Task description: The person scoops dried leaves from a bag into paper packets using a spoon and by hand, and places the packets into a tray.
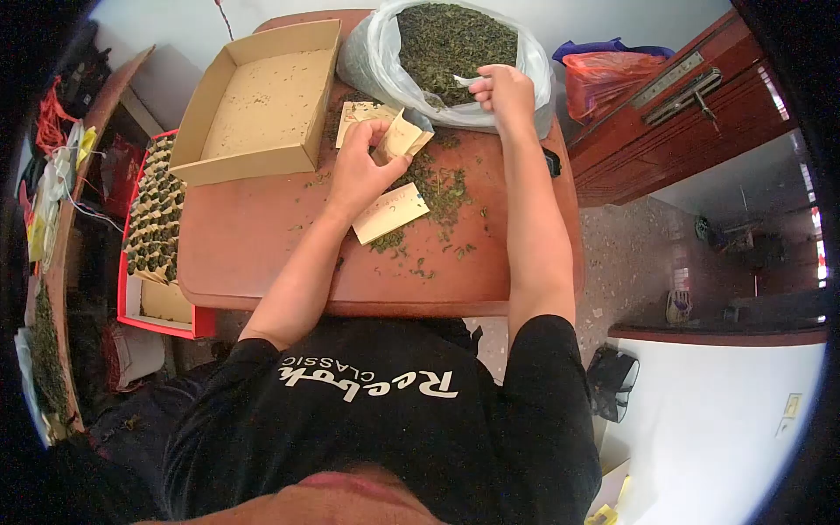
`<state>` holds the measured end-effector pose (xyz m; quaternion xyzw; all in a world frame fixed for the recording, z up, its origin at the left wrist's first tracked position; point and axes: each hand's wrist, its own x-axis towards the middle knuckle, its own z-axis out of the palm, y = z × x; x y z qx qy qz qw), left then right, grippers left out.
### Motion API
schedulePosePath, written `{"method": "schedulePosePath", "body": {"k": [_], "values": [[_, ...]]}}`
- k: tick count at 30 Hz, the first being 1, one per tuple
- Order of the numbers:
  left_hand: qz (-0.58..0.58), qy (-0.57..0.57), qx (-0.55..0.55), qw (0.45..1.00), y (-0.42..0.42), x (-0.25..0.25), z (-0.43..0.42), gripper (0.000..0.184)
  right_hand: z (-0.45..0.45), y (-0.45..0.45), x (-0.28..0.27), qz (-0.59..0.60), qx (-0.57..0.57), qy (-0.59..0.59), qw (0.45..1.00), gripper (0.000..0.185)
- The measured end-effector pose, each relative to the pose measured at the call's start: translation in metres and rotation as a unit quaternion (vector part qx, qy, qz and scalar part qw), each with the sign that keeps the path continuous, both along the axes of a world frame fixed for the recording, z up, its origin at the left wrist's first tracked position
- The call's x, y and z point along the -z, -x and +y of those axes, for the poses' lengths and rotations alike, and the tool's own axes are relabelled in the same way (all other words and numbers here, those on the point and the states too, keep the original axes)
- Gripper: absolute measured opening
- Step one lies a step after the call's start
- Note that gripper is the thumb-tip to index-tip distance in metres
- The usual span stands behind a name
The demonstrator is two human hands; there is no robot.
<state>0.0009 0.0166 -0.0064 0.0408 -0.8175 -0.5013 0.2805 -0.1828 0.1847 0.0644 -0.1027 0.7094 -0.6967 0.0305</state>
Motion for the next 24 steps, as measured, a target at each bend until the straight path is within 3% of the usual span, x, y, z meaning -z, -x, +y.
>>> {"method": "schedulePosePath", "body": {"k": [7, 11, 14, 18, 21, 24], "values": [[-0.007, -0.006, 0.006, 1.000, -0.001, 0.000, 0.000, 0.051, 0.027, -0.030, -0.031, -0.009, -0.083, 0.006, 0.996, 0.021], [-0.003, -0.009, 0.013, 1.000, 0.001, 0.001, 0.000, 0.050, 0.026, -0.048, -0.041, -0.006, -0.118, -0.030, 0.993, 0.021], [-0.006, -0.011, 0.014, 1.000, -0.001, -0.001, 0.000, 0.051, 0.016, -0.062, -0.046, 0.037, -0.103, -0.124, 0.986, 0.023], [-0.016, -0.002, 0.012, 1.000, -0.001, -0.001, 0.000, 0.051, -0.003, -0.099, -0.048, 0.225, -0.094, -0.231, 0.942, 0.022], [0.001, 0.004, 0.014, 1.000, 0.001, 0.002, 0.000, 0.051, -0.010, -0.113, -0.038, 0.454, -0.084, -0.320, 0.827, 0.016], [-0.016, -0.012, 0.025, 0.999, -0.002, -0.002, 0.001, 0.051, -0.010, -0.126, -0.045, 0.491, -0.080, -0.369, 0.785, 0.014]]}}
